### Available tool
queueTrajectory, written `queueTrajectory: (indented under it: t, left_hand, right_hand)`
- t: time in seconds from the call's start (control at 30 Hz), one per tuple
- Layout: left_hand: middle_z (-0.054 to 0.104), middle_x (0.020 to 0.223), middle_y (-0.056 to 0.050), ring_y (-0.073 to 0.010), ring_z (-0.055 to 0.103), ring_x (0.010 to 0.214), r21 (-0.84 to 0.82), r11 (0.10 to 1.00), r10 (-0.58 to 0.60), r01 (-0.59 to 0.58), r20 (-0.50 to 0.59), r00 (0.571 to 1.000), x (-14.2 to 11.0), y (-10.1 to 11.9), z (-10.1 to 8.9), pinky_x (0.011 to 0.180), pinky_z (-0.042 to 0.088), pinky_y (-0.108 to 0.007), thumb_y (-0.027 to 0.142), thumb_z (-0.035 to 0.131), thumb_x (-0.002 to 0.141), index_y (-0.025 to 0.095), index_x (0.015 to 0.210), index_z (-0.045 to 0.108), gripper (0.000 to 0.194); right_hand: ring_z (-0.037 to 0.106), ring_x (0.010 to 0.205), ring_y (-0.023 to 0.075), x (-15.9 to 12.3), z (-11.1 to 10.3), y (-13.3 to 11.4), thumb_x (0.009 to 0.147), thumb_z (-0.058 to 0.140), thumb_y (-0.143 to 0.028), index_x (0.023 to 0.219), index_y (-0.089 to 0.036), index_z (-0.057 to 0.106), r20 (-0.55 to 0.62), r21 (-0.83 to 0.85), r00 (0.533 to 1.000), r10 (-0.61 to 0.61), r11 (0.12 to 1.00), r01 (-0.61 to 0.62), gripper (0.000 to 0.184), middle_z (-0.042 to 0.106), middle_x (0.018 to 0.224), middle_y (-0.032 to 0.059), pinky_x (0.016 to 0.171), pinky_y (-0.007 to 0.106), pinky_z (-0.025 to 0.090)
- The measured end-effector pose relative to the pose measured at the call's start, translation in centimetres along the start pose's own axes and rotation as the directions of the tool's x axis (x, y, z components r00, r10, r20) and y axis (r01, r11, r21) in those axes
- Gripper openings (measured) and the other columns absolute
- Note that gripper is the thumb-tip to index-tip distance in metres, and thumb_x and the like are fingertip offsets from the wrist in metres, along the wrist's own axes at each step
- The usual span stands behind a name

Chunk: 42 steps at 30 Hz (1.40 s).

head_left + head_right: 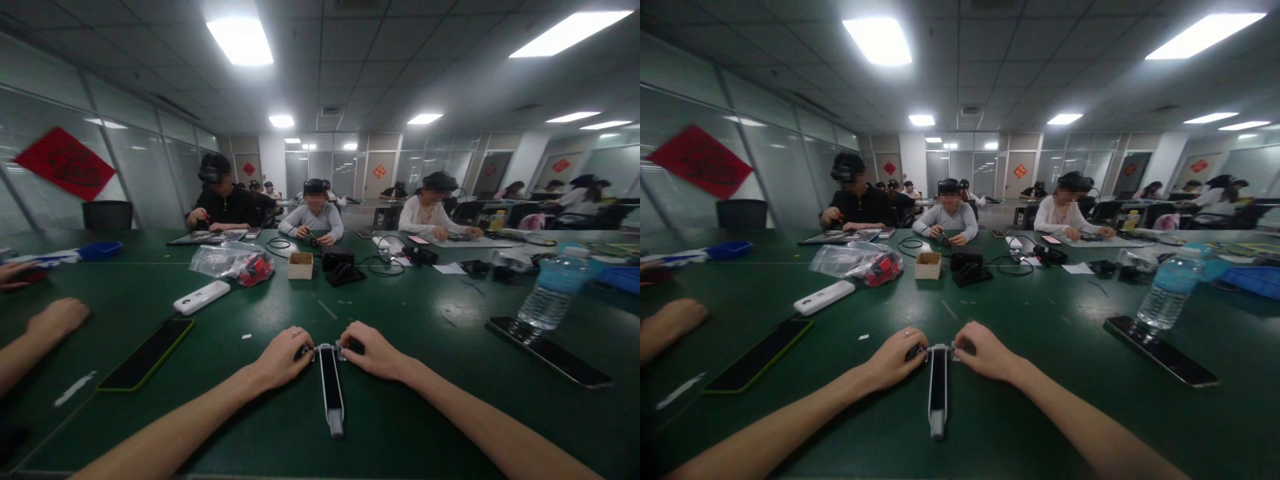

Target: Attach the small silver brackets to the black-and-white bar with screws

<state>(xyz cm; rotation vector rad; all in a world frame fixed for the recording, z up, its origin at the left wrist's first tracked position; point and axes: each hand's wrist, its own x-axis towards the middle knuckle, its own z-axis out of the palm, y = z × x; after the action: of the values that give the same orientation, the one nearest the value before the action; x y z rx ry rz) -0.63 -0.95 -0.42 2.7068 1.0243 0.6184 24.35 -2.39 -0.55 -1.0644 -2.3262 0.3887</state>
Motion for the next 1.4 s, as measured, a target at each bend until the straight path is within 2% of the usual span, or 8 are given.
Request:
queueTrajectory:
  t: [0.33,0.5,0.73,0.93,1.1,1.27,1.4]
  left_hand:
    - [0.060,0.090,-0.005,-0.0173,0.054,0.084,0.004,1.000,0.000,0.000,-0.001,1.000,0.16,-0.08,0.16,0.076,0.044,-0.028,0.019,0.050,0.085,0.017,0.089,0.057,0.008]
    - [0.060,0.092,-0.005,-0.0173,0.054,0.084,-0.008,1.000,0.004,-0.004,0.002,1.000,0.09,0.00,0.00,0.077,0.044,-0.028,0.020,0.049,0.086,0.018,0.090,0.057,0.009]
    - [0.060,0.092,-0.005,-0.0180,0.055,0.084,-0.002,1.000,-0.003,0.003,0.000,1.000,0.14,0.32,-0.21,0.076,0.044,-0.029,0.020,0.049,0.086,0.018,0.089,0.057,0.009]
    - [0.060,0.091,-0.005,-0.0179,0.055,0.085,-0.004,1.000,0.006,-0.006,0.003,1.000,0.17,0.14,-0.06,0.077,0.044,-0.029,0.018,0.050,0.085,0.018,0.090,0.057,0.009]
    - [0.061,0.091,-0.005,-0.0186,0.055,0.086,0.011,1.000,0.002,-0.002,0.009,1.000,0.19,0.31,-0.15,0.078,0.044,-0.030,0.018,0.051,0.085,0.017,0.089,0.057,0.008]
    - [0.061,0.091,-0.005,-0.0179,0.054,0.084,0.010,1.000,-0.001,0.000,0.013,1.000,0.19,0.43,-0.29,0.076,0.044,-0.029,0.019,0.050,0.086,0.017,0.090,0.058,0.009]
    - [0.060,0.091,-0.005,-0.0179,0.054,0.084,0.014,1.000,0.001,-0.001,0.021,1.000,0.21,0.35,-0.25,0.076,0.044,-0.029,0.020,0.050,0.086,0.017,0.090,0.057,0.009]
  right_hand:
    - [0.053,0.086,0.0171,0.05,-0.26,0.00,0.090,0.050,-0.029,0.092,-0.018,0.062,0.051,-0.044,0.999,-0.003,0.999,0.005,0.016,0.061,0.090,0.0050,0.078,0.033,0.045]
    - [0.053,0.083,0.0166,0.03,-0.17,0.08,0.090,0.051,-0.030,0.093,-0.018,0.059,0.044,-0.020,0.999,0.018,1.000,-0.017,0.015,0.060,0.091,0.0046,0.075,0.031,0.046]
    - [0.053,0.090,0.0178,0.03,-0.33,0.16,0.093,0.046,-0.028,0.096,-0.019,0.063,0.060,-0.054,0.998,-0.014,0.998,0.017,0.019,0.060,0.095,0.0059,0.080,0.033,0.044]
    - [0.052,0.091,0.0178,-0.11,-0.60,0.31,0.087,0.049,-0.017,0.097,-0.018,0.061,-0.004,-0.065,1.000,-0.020,0.998,0.020,0.016,0.058,0.097,0.0066,0.082,0.034,0.045]
    - [0.052,0.093,0.0178,-0.17,-0.35,0.64,0.084,0.050,-0.012,0.096,-0.019,0.064,0.033,-0.079,0.998,-0.052,0.995,0.054,0.020,0.057,0.099,0.0062,0.083,0.034,0.045]
    - [0.052,0.095,0.0185,-0.21,-0.61,0.34,0.083,0.048,-0.009,0.098,-0.019,0.064,0.000,-0.096,0.999,-0.043,0.994,0.043,0.023,0.057,0.101,0.0071,0.084,0.035,0.045]
    - [0.052,0.094,0.0185,-0.22,-0.88,0.62,0.084,0.049,-0.012,0.098,-0.021,0.065,0.051,-0.132,0.997,-0.061,0.989,0.068,0.023,0.057,0.102,0.0065,0.082,0.035,0.045]
